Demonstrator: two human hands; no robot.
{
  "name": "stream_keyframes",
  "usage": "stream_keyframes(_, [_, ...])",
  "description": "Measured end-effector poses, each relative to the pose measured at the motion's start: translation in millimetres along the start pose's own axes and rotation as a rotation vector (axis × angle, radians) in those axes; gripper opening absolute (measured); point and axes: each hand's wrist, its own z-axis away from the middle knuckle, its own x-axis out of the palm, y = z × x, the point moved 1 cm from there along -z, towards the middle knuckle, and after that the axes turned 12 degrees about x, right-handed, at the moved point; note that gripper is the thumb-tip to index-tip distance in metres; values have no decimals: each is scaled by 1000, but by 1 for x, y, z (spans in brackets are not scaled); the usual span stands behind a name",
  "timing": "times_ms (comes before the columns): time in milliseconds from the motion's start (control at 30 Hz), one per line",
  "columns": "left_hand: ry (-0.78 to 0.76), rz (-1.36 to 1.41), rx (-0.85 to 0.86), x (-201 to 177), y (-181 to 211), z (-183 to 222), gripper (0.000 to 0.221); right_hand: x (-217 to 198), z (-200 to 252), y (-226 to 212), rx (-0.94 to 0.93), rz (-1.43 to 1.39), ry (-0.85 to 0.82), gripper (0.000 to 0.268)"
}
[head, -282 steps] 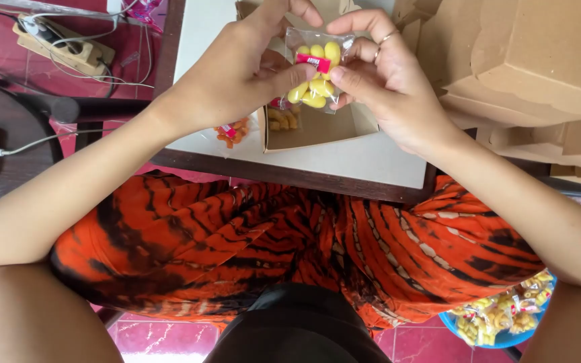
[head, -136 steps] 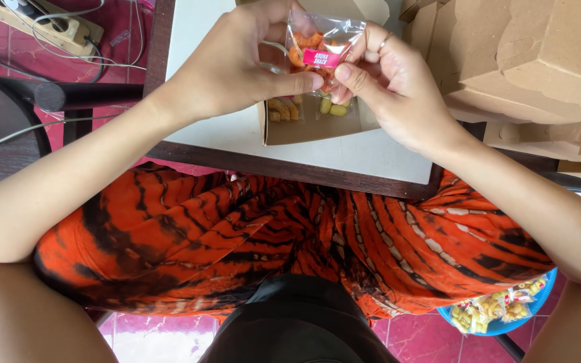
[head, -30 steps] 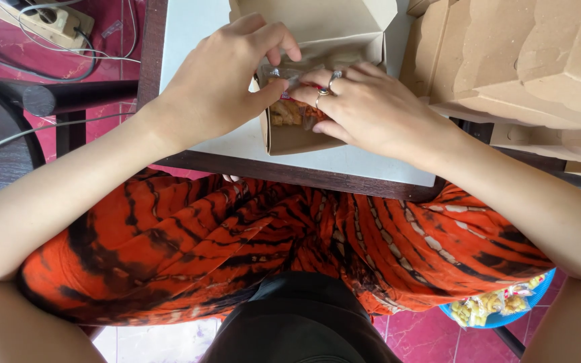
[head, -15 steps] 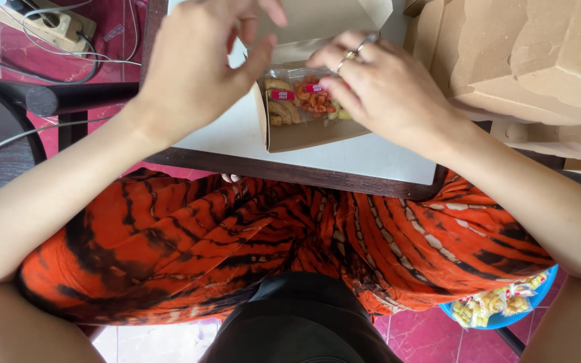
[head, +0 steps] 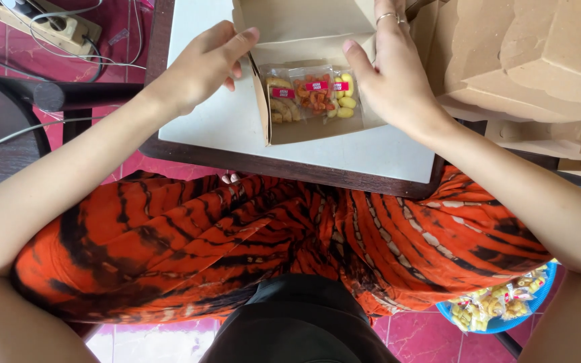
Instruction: Packing small plastic-wrapped snack packets into cardboard boxes and folding the lids to close them.
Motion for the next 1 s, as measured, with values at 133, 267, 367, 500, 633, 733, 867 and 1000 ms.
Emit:
stream_keyframes(133, [-26, 301, 103, -5, -10, -6, 40, -2, -2, 2, -60, -248, 6, 54])
stream_keyframes(267, [-25, 256, 48, -14, -11, 1, 28, 0, -1, 4, 60, -735, -88, 50])
stream_keyframes(367, [-40, 221, 34, -21, -10, 9, 29, 0, 2, 3, 293, -766, -97, 51])
stream_keyframes(500, [-48, 178, 101, -27, -12, 14, 41, 1, 3, -2, 338, -711, -145, 59])
stream_keyframes(633, [-24, 269, 151, -30, -32, 5, 30, 3, 1, -4, 232, -632, -146, 24])
stream_keyframes(733, [24, 343, 231, -32, -36, 2, 21, 8, -4, 4, 5, -755, -98, 20])
stream_keyframes(867, [84, 256, 282, -36, -26, 5, 16, 4, -7, 5, -126, -689, -24, 15])
stream_keyframes(1000, [13, 213, 615, -45, -24, 11, 38, 5, -13, 22, -241, -654, 59, 34])
